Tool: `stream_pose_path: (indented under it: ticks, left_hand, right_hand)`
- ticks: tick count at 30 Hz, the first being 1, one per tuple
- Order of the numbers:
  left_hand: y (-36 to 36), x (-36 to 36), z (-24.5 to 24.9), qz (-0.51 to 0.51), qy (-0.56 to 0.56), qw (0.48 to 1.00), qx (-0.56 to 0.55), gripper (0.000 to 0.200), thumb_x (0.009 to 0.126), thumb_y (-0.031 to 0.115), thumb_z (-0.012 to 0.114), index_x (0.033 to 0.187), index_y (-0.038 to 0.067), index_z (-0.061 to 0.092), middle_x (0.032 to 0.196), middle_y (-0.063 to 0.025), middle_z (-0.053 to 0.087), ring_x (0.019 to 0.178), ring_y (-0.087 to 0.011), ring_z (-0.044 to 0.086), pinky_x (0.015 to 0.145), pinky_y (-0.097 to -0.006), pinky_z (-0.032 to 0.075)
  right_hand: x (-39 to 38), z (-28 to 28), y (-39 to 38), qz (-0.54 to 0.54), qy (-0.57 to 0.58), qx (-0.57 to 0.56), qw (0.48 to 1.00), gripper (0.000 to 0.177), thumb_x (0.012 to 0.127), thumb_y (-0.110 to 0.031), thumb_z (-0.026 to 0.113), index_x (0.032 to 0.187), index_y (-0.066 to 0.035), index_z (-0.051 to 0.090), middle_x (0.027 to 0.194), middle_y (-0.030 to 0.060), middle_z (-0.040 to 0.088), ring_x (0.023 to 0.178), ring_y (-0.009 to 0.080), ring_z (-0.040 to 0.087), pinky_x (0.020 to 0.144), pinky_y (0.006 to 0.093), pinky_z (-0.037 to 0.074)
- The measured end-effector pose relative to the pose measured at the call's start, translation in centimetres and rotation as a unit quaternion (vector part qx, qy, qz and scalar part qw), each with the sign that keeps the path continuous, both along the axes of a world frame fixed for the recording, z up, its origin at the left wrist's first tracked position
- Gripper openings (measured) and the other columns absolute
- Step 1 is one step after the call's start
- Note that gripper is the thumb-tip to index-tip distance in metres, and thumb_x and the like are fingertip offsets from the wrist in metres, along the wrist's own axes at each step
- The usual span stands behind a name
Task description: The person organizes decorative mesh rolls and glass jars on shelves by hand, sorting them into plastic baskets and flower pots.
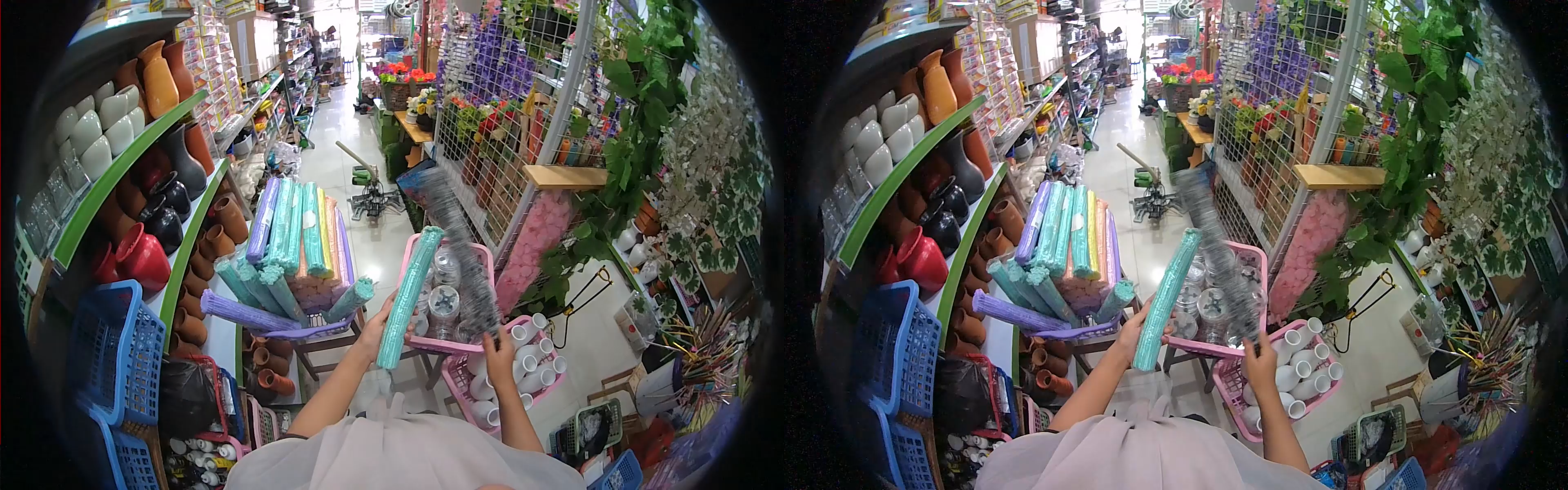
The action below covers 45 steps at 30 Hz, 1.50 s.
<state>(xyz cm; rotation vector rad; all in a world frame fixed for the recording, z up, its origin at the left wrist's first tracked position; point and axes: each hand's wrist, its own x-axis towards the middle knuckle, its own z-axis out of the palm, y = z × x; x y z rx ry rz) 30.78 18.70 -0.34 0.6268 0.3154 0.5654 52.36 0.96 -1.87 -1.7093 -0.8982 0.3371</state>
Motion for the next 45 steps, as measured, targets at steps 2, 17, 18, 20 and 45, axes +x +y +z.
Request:
stream_pose_path:
  ticks: [2, 17, 18, 20, 45]
  left_hand:
    - [0.2, 0.7, -0.7, 0.018, 0.042, 0.999, -0.022, 0.053, 0.096, 0.050, 0.044, 0.133, 0.012, 0.045, 0.105, -0.0107, 0.057, 0.076, -0.0195, 0.055, 0.062, -0.0302, 0.052]
    - [2.2, 3.8, -3.5, -0.026, 0.105, 0.994, -0.026, 0.058, 0.096, 0.054, 0.040, 0.117, 0.001, 0.052, 0.084, -0.0082, 0.056, 0.076, -0.0186, 0.058, 0.067, -0.0288, 0.052]
    - [1.9, 4.2, -2.1, 0.013, 0.090, 0.993, 0.079, 0.052, 0.099, 0.049, 0.037, 0.122, 0.003, 0.047, 0.088, -0.0101, 0.057, 0.079, -0.0217, 0.060, 0.069, -0.0313, 0.053]
    - [1.8, 5.0, -0.1, -0.046, 0.048, 0.998, 0.012, 0.047, 0.101, 0.042, 0.034, 0.129, 0.006, 0.042, 0.093, -0.0121, 0.058, 0.079, -0.0241, 0.061, 0.067, -0.0335, 0.054]
    - [5.6, 8.7, 0.8, -0.067, 0.016, 0.997, 0.044, 0.063, 0.097, 0.056, 0.034, 0.125, 0.002, 0.050, 0.102, -0.0118, 0.063, 0.079, -0.0189, 0.064, 0.073, -0.0324, 0.056]
  right_hand:
    - [-0.5, -0.5, -1.0, 0.080, -0.143, -0.024, 0.986, 0.035, 0.082, -0.024, 0.066, 0.111, -0.005, 0.061, 0.087, 0.0172, 0.066, 0.079, 0.0320, 0.065, 0.066, 0.0381, 0.048]
    - [1.3, 1.5, -2.2, 0.082, -0.248, -0.087, 0.961, 0.030, 0.084, -0.027, 0.063, 0.104, -0.005, 0.060, 0.077, 0.0186, 0.064, 0.072, 0.0360, 0.063, 0.064, 0.0444, 0.047]
    - [1.9, 1.3, -2.0, 0.080, -0.248, -0.089, 0.961, 0.030, 0.084, -0.027, 0.063, 0.104, -0.005, 0.060, 0.077, 0.0186, 0.064, 0.072, 0.0360, 0.063, 0.064, 0.0444, 0.047]
    - [3.5, 0.6, -1.9, 0.154, -0.342, 0.030, 0.926, 0.030, 0.080, -0.028, 0.066, 0.100, -0.005, 0.062, 0.075, 0.0176, 0.064, 0.067, 0.0358, 0.063, 0.062, 0.0437, 0.047]
    - [8.4, 2.8, 0.8, -0.013, -0.254, -0.089, 0.963, 0.033, 0.082, -0.032, 0.066, 0.096, -0.004, 0.057, 0.079, 0.0166, 0.062, 0.074, 0.0367, 0.061, 0.061, 0.0445, 0.045]
